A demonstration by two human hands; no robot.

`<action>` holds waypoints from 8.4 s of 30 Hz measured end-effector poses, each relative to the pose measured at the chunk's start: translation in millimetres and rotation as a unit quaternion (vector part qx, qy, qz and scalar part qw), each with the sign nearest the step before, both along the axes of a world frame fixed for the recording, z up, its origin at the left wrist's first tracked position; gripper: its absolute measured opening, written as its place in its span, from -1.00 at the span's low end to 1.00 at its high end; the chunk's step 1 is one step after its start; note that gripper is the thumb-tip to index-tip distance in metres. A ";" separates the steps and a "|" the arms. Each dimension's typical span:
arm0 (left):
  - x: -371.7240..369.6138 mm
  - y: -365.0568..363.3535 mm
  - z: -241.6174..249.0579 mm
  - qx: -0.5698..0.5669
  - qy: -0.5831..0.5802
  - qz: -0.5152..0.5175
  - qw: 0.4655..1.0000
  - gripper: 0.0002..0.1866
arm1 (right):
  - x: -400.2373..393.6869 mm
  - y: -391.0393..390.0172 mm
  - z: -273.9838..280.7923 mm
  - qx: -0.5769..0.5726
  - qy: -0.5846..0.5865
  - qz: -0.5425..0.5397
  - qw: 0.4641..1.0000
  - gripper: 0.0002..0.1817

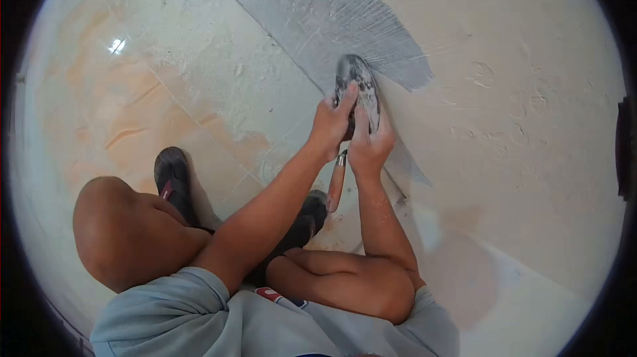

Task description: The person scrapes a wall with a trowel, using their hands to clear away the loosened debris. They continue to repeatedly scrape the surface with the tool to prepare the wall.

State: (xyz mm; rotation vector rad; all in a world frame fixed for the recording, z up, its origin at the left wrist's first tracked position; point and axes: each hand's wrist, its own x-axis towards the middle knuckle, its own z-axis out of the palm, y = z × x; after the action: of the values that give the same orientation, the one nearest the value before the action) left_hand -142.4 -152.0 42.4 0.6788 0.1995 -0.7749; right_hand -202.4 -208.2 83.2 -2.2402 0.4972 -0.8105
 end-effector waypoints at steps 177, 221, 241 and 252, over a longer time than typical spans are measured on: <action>-20.4 -5.1 63.4 -0.061 0.141 -0.097 0.983 -0.66 | -5.1 -13.3 107.1 -0.149 0.233 -0.002 0.961 -0.78; -19.2 -2.1 47.2 -0.029 0.069 -0.150 0.986 -0.56 | -9.8 -18.6 94.1 -0.115 0.176 0.017 0.978 -0.82; -24.1 -8.1 48.3 -0.016 0.102 -0.099 0.990 -0.61 | -8.1 -19.3 95.3 -0.140 0.218 0.015 0.966 -0.81; -11.5 -5.5 31.1 -0.046 0.107 -0.111 0.987 -0.57 | 4.2 -16.8 80.4 -0.158 0.237 0.012 0.958 -0.81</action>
State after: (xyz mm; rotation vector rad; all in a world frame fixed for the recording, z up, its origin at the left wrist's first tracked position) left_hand -153.8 -157.4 73.5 0.5347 0.2847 -1.0659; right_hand -198.2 -225.0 163.5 -2.7477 0.5904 -0.3446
